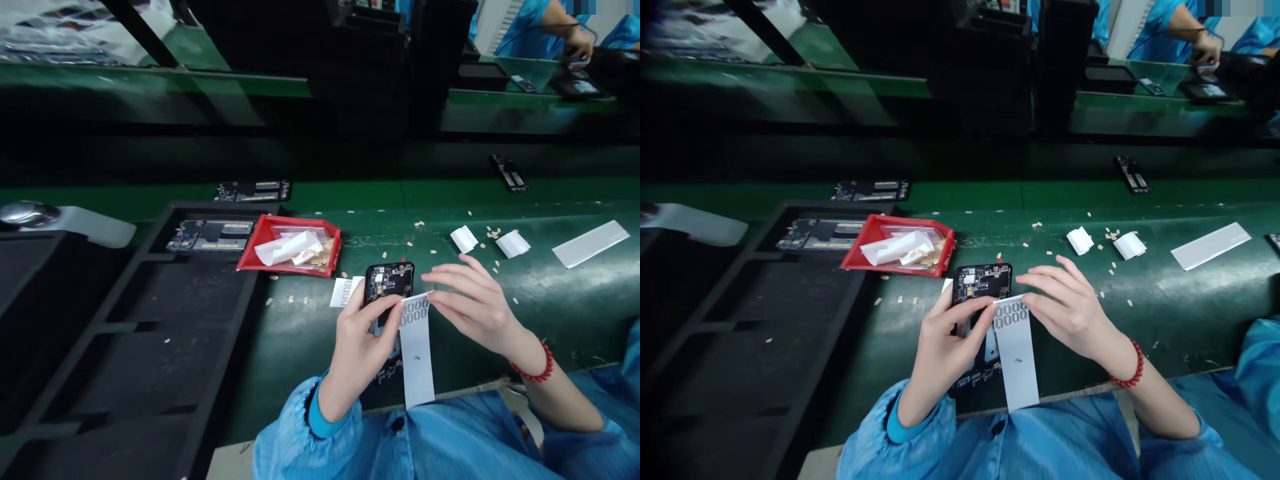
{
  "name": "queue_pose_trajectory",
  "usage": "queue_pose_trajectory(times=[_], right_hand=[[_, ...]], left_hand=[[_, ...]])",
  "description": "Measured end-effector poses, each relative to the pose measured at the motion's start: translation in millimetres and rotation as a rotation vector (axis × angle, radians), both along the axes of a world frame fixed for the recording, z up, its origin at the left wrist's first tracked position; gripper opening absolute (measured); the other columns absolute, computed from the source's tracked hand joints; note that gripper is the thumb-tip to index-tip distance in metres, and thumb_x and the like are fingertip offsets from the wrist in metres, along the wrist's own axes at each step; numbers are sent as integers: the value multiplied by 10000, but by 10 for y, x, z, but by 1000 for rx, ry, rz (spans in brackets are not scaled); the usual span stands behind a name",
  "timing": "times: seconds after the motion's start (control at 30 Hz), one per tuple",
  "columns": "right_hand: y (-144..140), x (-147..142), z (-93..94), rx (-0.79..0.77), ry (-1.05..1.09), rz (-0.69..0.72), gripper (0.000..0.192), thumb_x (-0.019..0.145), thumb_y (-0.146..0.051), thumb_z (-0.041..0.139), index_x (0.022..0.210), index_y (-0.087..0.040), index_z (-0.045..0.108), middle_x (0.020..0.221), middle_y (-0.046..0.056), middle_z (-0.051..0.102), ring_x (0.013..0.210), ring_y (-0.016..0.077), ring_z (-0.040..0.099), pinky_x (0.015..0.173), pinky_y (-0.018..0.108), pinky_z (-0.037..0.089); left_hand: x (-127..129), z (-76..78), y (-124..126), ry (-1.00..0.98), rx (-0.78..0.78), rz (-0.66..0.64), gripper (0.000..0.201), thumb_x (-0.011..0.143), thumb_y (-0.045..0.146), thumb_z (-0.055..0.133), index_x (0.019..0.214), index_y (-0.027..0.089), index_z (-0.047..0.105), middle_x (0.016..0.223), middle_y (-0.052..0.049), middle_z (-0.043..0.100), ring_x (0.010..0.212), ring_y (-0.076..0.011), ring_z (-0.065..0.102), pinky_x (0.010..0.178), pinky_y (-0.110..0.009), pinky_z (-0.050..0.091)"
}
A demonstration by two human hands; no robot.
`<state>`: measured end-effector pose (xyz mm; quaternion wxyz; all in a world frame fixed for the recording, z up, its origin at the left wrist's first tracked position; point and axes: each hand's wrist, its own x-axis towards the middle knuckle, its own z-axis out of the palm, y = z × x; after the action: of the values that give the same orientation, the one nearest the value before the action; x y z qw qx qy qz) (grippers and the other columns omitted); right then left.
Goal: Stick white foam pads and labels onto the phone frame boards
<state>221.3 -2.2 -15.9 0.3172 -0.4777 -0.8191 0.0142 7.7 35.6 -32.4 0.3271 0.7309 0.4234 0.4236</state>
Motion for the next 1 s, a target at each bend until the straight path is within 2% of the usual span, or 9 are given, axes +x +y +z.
queue_pose_trajectory(times=[0.2,0.33,0.43,0.5,0.63,0.73,0.87,0.93,1.0], right_hand=[[-75,3,62,-21,-35,37,167,886,-122,681,955,-274,689,1266,51,733,1160,261,682,1119,576,427],[-96,-23,95,-70,230,-26,161,854,-113,709,890,-269,711,1222,66,734,1108,259,694,1082,550,473],[-86,-51,115,-298,636,-118,122,867,-165,718,857,-284,744,1187,56,740,1112,252,697,964,463,577],[-71,-81,112,-477,870,-143,54,864,-237,743,845,-282,767,1180,57,749,1156,255,685,943,432,598],[-45,-176,53,-716,1113,-123,47,838,-329,786,815,-288,793,1214,44,747,1198,242,670,933,390,606],[-33,-239,-2,-754,1201,-112,31,842,-332,784,842,-308,805,1251,31,735,1220,234,662,940,369,602],[-10,-267,-23,-766,1254,-98,91,856,-360,759,914,-320,815,1314,39,711,1292,265,622,1061,450,542],[5,-276,-21,-770,1277,-87,116,864,-380,740,934,-324,814,1345,34,694,1352,273,574,1126,485,487],[27,-298,-29,-772,1309,-66,132,875,-392,719,936,-322,813,1366,30,681,1396,273,530,1163,504,449]], left_hand=[[22,-52,30,-6,-12,42,115,883,181,669,874,187,784,920,-54,688,770,-171,689,684,-269,577],[52,-81,40,-27,-45,35,125,887,192,661,853,192,781,937,-60,688,789,-176,689,697,-277,570],[63,-98,50,-24,-95,29,132,885,203,658,836,204,780,937,-59,686,804,-184,686,710,-286,563],[75,-116,61,-27,-132,16,133,883,212,658,829,203,780,929,-58,683,819,-192,684,712,-290,555],[154,-232,95,-29,-246,-21,140,876,218,651,852,194,787,938,-66,679,834,-206,685,733,-310,551],[247,-406,135,-17,-294,-15,139,855,188,654,839,189,792,954,-82,694,878,-232,694,786,-350,555],[298,-585,177,-31,-374,37,109,794,203,715,859,178,799,977,-105,712,908,-269,694,851,-422,554],[266,-578,182,-73,-417,62,223,779,247,740,988,190,795,1058,-110,725,994,-280,687,934,-453,534],[202,-498,178,-134,-473,72,250,779,280,740,1009,199,795,1070,-100,748,1034,-276,689,980,-455,520]])
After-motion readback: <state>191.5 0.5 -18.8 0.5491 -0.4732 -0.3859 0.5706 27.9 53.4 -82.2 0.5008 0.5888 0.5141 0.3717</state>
